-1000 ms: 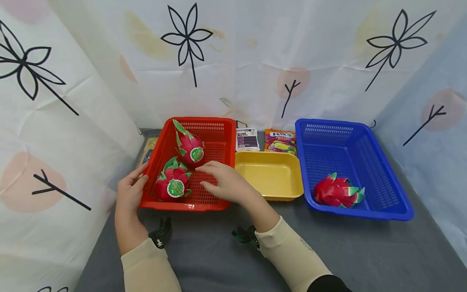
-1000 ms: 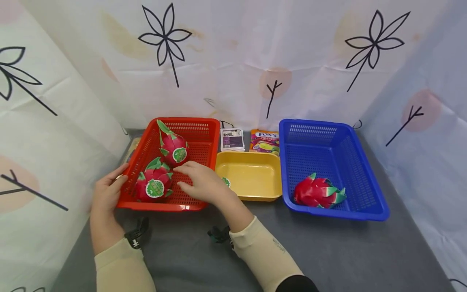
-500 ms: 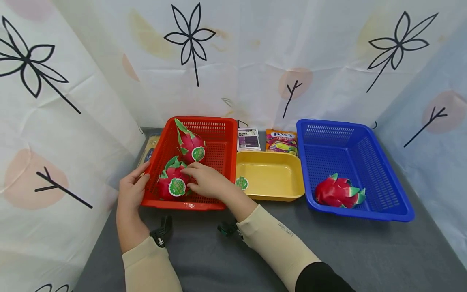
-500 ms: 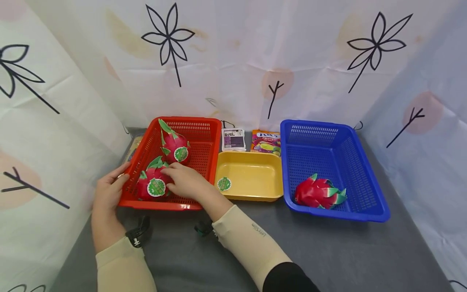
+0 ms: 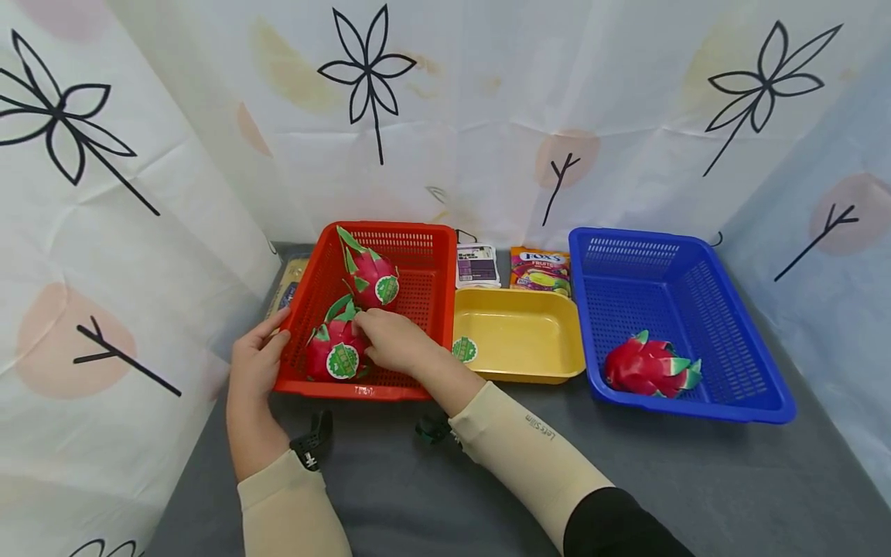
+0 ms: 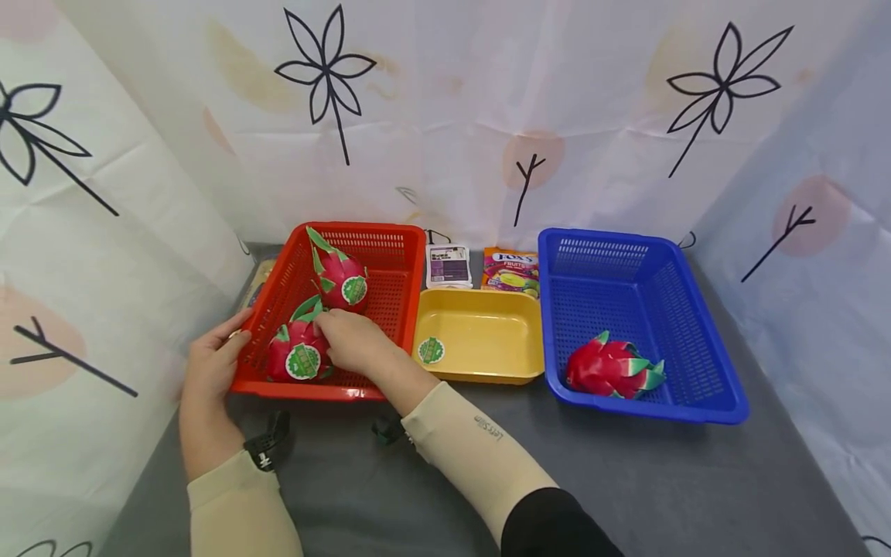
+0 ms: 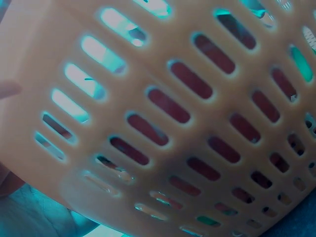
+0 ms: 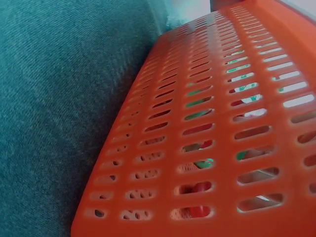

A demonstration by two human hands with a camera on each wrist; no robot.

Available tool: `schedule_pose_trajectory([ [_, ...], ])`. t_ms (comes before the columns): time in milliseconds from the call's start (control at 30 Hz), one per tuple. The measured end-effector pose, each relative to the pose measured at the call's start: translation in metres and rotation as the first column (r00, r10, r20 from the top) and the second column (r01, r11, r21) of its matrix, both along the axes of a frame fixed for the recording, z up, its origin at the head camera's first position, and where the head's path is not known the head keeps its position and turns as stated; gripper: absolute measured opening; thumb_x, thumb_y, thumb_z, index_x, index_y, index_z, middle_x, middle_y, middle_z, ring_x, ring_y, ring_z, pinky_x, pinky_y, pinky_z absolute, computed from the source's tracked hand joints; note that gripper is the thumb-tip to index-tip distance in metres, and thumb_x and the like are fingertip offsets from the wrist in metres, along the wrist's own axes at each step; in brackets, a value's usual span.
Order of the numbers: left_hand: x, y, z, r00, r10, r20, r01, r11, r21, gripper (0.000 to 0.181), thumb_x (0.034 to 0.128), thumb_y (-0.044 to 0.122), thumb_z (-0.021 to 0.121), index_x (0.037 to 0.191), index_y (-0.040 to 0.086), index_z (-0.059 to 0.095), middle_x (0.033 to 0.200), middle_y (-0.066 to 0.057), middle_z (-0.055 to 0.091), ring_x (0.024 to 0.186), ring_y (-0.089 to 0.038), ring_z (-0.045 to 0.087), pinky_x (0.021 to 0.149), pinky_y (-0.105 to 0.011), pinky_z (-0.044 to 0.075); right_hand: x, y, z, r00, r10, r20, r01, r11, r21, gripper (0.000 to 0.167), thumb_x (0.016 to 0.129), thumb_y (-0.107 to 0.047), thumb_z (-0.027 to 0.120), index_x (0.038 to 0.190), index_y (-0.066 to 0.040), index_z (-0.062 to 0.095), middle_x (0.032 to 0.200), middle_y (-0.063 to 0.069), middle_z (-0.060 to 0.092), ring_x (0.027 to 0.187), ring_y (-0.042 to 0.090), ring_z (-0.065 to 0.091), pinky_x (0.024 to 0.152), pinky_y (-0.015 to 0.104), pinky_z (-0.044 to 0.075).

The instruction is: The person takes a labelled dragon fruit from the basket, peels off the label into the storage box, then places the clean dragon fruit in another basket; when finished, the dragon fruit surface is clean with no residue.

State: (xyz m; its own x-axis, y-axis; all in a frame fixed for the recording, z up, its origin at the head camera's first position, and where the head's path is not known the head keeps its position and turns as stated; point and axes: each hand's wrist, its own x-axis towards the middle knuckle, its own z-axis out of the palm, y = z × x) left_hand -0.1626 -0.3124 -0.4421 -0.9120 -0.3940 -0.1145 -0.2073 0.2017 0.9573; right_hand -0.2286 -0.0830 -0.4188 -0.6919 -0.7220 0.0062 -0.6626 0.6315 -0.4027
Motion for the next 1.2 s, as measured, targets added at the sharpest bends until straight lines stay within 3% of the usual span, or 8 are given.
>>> schedule_pose_trajectory([
  [300, 0.002, 0.0, 0.003, 1.0, -0.018, 0.002, 0.018, 1.0, -0.003, 0.046, 0.1065, 0.023, 0.053, 0.153, 0.017, 0.05, 0.15, -0.015, 0.051, 0.109, -0.007, 0.057, 0.084, -0.015, 0.052, 0.003, 0.001, 0.0, 0.991, 0.137, 0.009, -0.137, 0.989, -0.048, 0.029, 0.091, -0.026, 0.08, 0.112, -0.015, 0.063, 0.1, -0.005, 0.06, 0.086, 0.01, 0.053, 0.076, 0.018, 0.046],
  [400, 0.001, 0.0, 0.003, 1.0, -0.01, 0.005, 0.01, 1.0, -0.001, 0.046, 0.1064, 0.023, 0.053, 0.152, 0.018, 0.051, 0.149, -0.015, 0.052, 0.108, -0.008, 0.058, 0.085, -0.016, 0.052, 0.004, 0.002, -0.001, 0.989, 0.15, 0.005, -0.149, 0.986, -0.073, 0.027, 0.091, -0.027, 0.08, 0.109, -0.015, 0.064, 0.095, -0.006, 0.06, 0.082, 0.01, 0.052, 0.072, 0.018, 0.045],
  [533, 0.0, -0.001, 0.002, 1.0, -0.001, -0.006, 0.001, 1.0, -0.002, 0.045, 0.1061, 0.02, 0.053, 0.151, 0.017, 0.053, 0.145, -0.018, 0.056, 0.1, -0.002, 0.061, 0.084, -0.017, 0.053, 0.005, 0.006, 0.001, 0.993, 0.121, -0.003, -0.12, 0.987, -0.105, 0.025, 0.088, -0.027, 0.081, 0.102, -0.018, 0.063, 0.086, -0.008, 0.059, 0.075, 0.009, 0.052, 0.066, 0.019, 0.044],
  [800, -0.001, -0.001, -0.001, 1.0, 0.005, -0.026, -0.005, 1.0, 0.012, 0.045, 0.1048, 0.018, 0.056, 0.15, 0.015, 0.054, 0.139, -0.021, 0.058, 0.087, 0.003, 0.065, 0.075, -0.015, 0.055, 0.012, 0.021, 0.016, 1.0, -0.003, 0.026, 0.008, 0.984, -0.178, 0.026, 0.079, -0.025, 0.084, 0.095, -0.018, 0.065, 0.075, -0.008, 0.058, 0.07, 0.009, 0.052, 0.06, 0.021, 0.045],
  [1200, 0.001, 0.001, 0.005, 1.0, -0.008, 0.03, 0.007, 0.999, 0.036, 0.048, 0.1059, 0.023, 0.055, 0.154, 0.019, 0.049, 0.149, -0.019, 0.051, 0.088, 0.003, 0.063, 0.082, -0.027, 0.055, 0.036, 0.047, 0.062, 0.993, -0.093, 0.067, 0.111, 0.928, -0.357, 0.03, 0.076, -0.025, 0.084, 0.097, -0.019, 0.064, 0.082, -0.011, 0.061, 0.075, 0.006, 0.056, 0.063, 0.021, 0.051],
])
